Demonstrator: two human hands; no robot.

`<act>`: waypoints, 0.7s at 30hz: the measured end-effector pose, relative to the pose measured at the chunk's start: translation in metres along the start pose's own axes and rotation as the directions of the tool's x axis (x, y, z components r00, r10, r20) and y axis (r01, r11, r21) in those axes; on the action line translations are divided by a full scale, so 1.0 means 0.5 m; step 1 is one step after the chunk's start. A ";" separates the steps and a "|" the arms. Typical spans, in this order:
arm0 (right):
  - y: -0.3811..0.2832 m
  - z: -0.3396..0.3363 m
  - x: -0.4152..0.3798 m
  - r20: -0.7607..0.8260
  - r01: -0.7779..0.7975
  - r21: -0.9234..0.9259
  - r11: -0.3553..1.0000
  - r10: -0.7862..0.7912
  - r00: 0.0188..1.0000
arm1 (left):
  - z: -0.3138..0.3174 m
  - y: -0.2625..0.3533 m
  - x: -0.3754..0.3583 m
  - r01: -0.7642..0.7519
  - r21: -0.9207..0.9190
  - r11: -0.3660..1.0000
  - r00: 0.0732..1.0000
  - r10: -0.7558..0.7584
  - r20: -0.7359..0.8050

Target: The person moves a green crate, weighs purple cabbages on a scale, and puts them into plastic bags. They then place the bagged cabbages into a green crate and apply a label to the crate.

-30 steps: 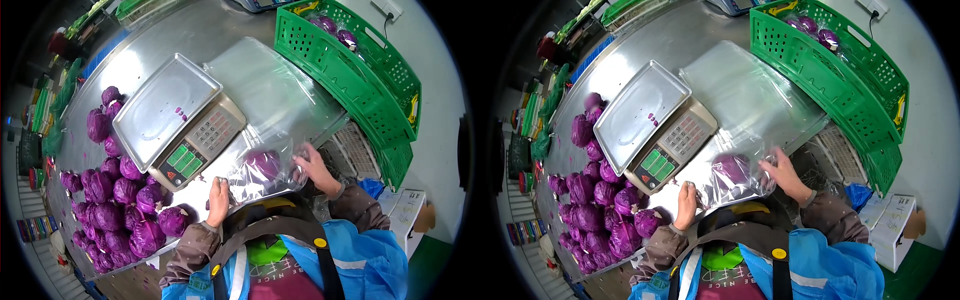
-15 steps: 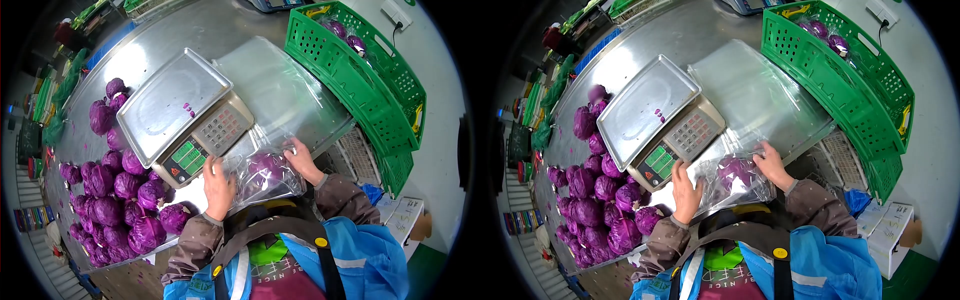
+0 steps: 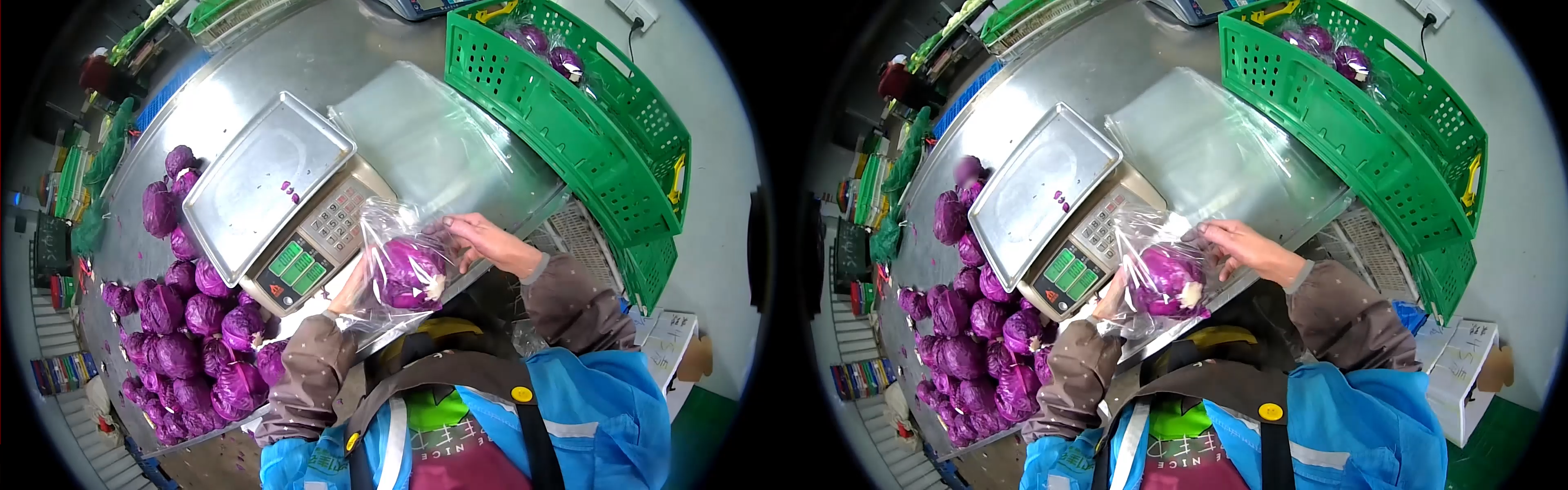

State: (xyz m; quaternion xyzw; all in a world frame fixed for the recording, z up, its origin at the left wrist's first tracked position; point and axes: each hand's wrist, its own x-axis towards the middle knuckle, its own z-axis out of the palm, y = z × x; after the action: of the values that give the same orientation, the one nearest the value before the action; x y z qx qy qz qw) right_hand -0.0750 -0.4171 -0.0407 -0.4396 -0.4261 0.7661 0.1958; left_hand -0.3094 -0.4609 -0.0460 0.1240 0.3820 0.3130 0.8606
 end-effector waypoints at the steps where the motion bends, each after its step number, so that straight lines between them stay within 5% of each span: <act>1: -0.025 0.004 -0.013 0.010 0.044 -0.068 0.997 -0.043 0.999 | -0.013 -0.013 0.007 -0.056 -0.018 0.998 0.998 0.056 0.019; 7: -0.095 0.007 -0.060 0.084 0.143 -0.254 0.956 -0.126 0.988 | -0.002 -0.014 0.027 -0.146 0.024 0.989 0.987 0.144 0.065; 10: -0.121 -0.001 -0.071 0.077 0.069 -0.458 0.886 -0.038 0.996 | 0.060 0.008 0.003 -0.166 0.090 0.982 0.983 0.157 0.098; 12: -0.116 -0.019 -0.065 0.107 0.316 -0.742 0.592 -0.360 0.927 | 0.082 0.013 -0.011 -0.159 0.020 0.987 0.977 0.154 0.146; 13: -0.112 -0.025 -0.061 0.100 0.315 -0.744 0.589 -0.368 0.924 | 0.097 0.021 -0.016 -0.120 0.046 0.992 0.988 0.114 0.104; 15: -0.102 -0.030 -0.049 0.081 0.404 -0.631 0.662 -0.463 0.883 | 0.025 -0.016 0.037 -0.076 0.058 0.995 0.992 0.069 0.108; 17: -0.112 -0.021 -0.046 0.098 0.255 -0.465 0.848 -0.237 0.967 | 0.090 0.008 0.019 -0.089 0.300 0.950 0.996 0.086 0.022; 18: -0.052 -0.041 -0.012 0.192 0.342 -0.322 0.882 -0.293 0.937 | 0.102 0.012 0.026 -0.101 0.332 0.938 0.994 0.078 0.081; 21: -0.096 -0.058 -0.039 0.008 0.093 -0.110 0.990 -0.092 0.996 | 0.079 0.003 0.028 -0.044 0.066 0.997 0.995 0.038 0.096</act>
State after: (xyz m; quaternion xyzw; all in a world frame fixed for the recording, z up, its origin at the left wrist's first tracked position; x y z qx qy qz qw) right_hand -0.0438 -0.3892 0.0017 -0.4282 -0.4878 0.7323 0.2060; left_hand -0.2737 -0.4498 -0.0266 0.1757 0.3485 0.3112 0.8665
